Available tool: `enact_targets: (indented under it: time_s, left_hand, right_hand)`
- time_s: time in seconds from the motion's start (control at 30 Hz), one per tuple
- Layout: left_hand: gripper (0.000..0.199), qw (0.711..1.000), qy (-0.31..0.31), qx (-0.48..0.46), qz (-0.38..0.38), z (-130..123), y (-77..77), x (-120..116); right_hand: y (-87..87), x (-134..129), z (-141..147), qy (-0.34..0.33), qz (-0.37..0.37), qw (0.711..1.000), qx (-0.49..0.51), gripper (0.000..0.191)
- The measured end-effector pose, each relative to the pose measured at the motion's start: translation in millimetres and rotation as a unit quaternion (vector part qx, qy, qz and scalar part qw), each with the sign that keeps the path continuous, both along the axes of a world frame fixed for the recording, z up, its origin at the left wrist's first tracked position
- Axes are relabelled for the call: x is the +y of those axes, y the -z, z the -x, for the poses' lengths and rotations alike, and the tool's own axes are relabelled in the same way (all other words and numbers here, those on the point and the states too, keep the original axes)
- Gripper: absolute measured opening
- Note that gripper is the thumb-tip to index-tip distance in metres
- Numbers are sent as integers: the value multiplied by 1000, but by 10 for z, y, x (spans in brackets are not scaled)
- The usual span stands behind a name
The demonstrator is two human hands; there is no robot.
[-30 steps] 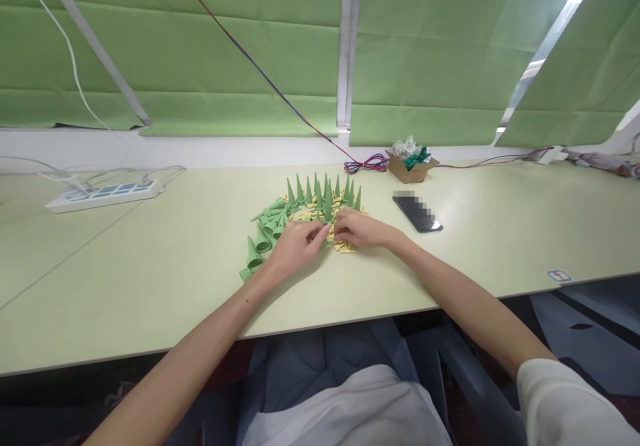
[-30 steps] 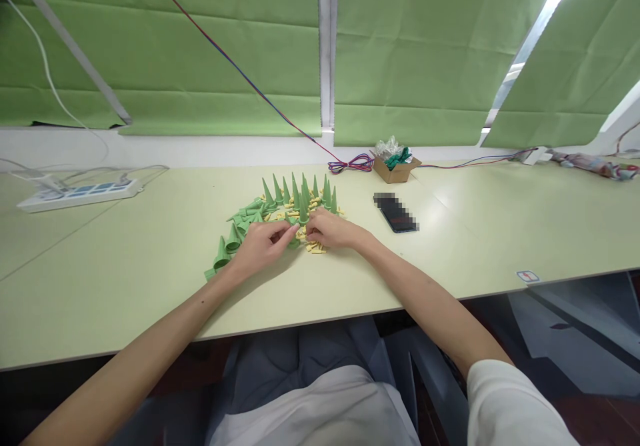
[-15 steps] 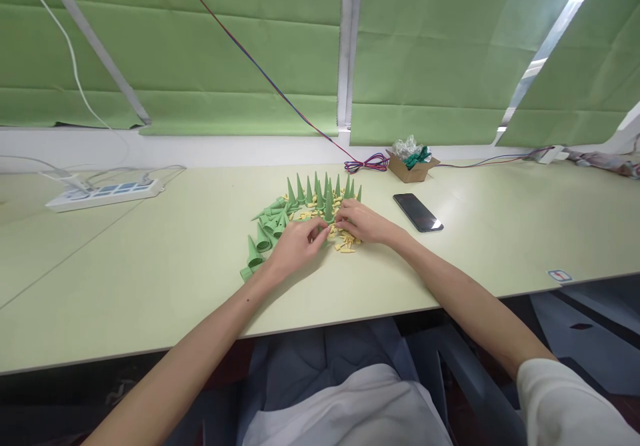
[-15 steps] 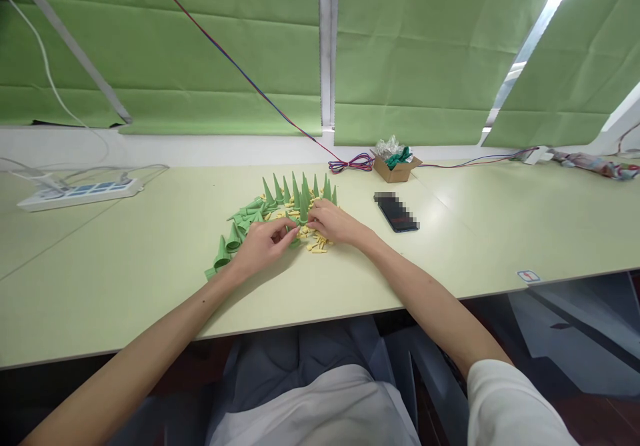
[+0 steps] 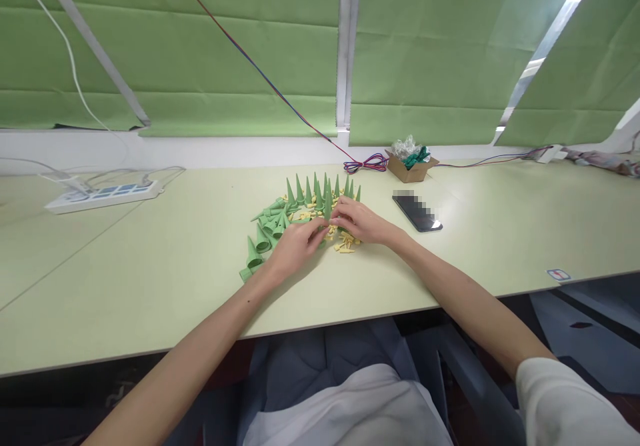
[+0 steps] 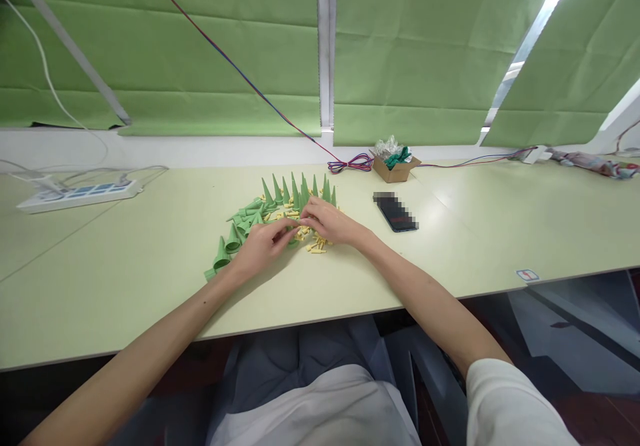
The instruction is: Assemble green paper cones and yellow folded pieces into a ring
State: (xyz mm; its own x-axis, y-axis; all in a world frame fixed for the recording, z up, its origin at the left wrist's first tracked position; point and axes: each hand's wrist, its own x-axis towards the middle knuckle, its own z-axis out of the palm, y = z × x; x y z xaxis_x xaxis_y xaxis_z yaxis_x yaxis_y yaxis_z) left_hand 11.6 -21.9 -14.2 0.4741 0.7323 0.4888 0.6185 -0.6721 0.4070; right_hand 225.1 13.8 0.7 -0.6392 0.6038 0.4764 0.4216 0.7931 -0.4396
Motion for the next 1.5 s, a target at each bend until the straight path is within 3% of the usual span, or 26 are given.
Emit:
enact_targets:
  time_s: [0.43,0.7,0.83,0.97,1.07,1.2,1.4,1.5]
  left_hand:
    - [20,994,6,-63,-91,-4,-14,-5]
    - [39,989,-32,-95,-108,-23,-71,-56]
    - [38,982,-66,-127,-126,-36,-100,-66]
    - [18,976,-97,-175,-90,-42,-128,-74]
    - [24,975,-116,-187,-41,-31,-143,-71]
    - [33,983,-108,-148,26,-28,-161,-69]
    - [21,992,-87,-48,82,-56,-184,-72]
    - [25,993,-65,-28,89,-42,-151,-36]
  right_hand:
    - [-3,-89,67,-24,31,998,52,20]
    - [73,-24,83,67,-59,989,119,18]
    - [94,-6,95,125,-70,979,148,18]
    - [102,-15,115,145,-61,974,160,18]
    - [105,-25,124,146,-53,975,160,16]
    - [105,-37,130,142,-42,976,156,14]
    - [99,-50,142,132,-47,979,149,16]
    - [94,-54,145,131,-49,979,150,16]
